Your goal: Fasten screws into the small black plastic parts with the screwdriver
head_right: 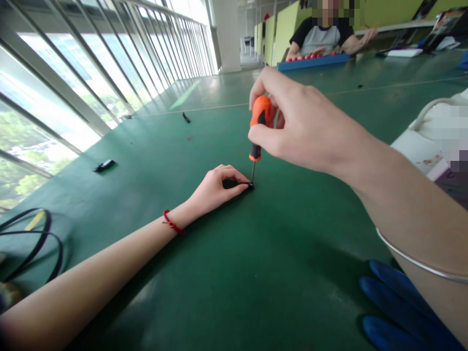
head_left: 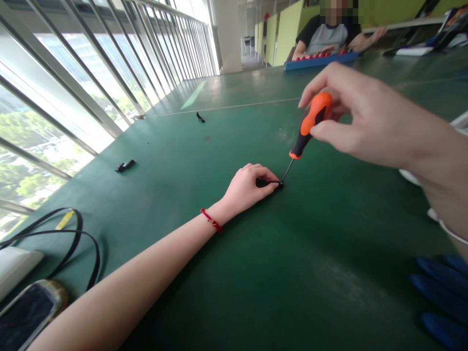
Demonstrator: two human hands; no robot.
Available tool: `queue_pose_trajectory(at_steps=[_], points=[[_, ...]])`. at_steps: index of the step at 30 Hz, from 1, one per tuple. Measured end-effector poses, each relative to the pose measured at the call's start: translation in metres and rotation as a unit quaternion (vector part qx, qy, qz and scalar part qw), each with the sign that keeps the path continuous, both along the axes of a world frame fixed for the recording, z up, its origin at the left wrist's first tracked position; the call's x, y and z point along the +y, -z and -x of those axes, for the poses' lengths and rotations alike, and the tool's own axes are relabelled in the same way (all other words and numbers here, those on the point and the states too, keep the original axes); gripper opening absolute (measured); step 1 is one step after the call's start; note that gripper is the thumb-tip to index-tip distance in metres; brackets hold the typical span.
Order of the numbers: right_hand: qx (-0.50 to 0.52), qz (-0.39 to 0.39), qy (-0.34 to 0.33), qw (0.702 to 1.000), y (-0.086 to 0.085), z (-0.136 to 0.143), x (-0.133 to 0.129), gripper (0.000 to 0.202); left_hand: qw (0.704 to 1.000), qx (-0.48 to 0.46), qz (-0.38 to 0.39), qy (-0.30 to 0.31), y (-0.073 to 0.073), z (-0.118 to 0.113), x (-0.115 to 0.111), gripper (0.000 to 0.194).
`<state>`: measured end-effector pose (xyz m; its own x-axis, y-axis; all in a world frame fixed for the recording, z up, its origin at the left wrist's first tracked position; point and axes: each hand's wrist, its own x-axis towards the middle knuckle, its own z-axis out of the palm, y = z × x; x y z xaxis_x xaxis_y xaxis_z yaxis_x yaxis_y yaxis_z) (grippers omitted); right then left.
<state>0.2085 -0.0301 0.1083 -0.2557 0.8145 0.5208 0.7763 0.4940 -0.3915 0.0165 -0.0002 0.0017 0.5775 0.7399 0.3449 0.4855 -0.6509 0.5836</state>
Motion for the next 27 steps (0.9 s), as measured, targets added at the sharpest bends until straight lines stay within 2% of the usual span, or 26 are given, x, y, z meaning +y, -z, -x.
queue_pose_trajectory(at_steps=[2,4,5,7,8,14,16,18,20,22,23,25,27], points=[[-0.009,-0.006,0.017,1.000,0.000,0.002,-0.002,0.013,1.000,0.003,0.003,-0.001,0.000,0.000,0.000,0.013],[-0.012,-0.027,0.043,0.999,-0.001,0.004,-0.005,0.025,1.000,0.004,0.004,0.000,-0.001,0.000,0.000,0.013],[-0.012,-0.038,0.047,0.998,-0.001,0.005,-0.007,0.025,1.000,0.004,0.004,0.000,-0.001,0.000,0.000,0.013],[-0.025,-0.040,0.041,0.998,-0.002,0.005,-0.009,0.011,1.000,0.003,0.002,0.001,0.000,0.000,0.000,0.013],[-0.036,-0.034,0.037,0.998,-0.003,0.005,-0.009,0.011,1.000,0.002,0.001,0.003,0.000,0.000,0.000,0.013],[-0.063,-0.026,0.069,0.995,-0.007,0.002,-0.011,0.025,1.000,-0.002,-0.004,0.004,0.001,0.000,0.001,0.013],[-0.071,-0.020,0.065,0.995,-0.008,0.003,-0.012,0.011,1.000,0.000,-0.002,0.002,0.001,0.000,0.000,0.013],[-0.080,-0.016,0.065,0.995,-0.010,0.003,-0.012,0.019,1.000,0.002,-0.002,0.001,0.000,-0.001,0.000,0.013],[-0.083,-0.009,0.073,0.994,-0.010,0.003,-0.012,0.016,1.000,0.001,-0.003,0.002,0.000,-0.001,0.000,0.012],[-0.080,0.001,0.078,0.994,-0.010,0.001,-0.011,0.028,1.000,0.001,-0.004,0.002,0.000,-0.001,0.000,0.012],[-0.076,0.003,0.079,0.994,-0.009,0.000,-0.009,0.028,1.000,0.002,-0.004,0.001,0.000,-0.001,0.000,0.012],[-0.066,-0.005,0.073,0.995,-0.007,-0.002,-0.007,0.014,1.000,0.003,-0.003,0.000,0.001,0.000,0.001,0.013],[-0.059,-0.016,0.063,0.996,-0.005,-0.003,-0.005,0.022,1.000,0.003,-0.003,0.000,0.001,0.000,0.001,0.013]])
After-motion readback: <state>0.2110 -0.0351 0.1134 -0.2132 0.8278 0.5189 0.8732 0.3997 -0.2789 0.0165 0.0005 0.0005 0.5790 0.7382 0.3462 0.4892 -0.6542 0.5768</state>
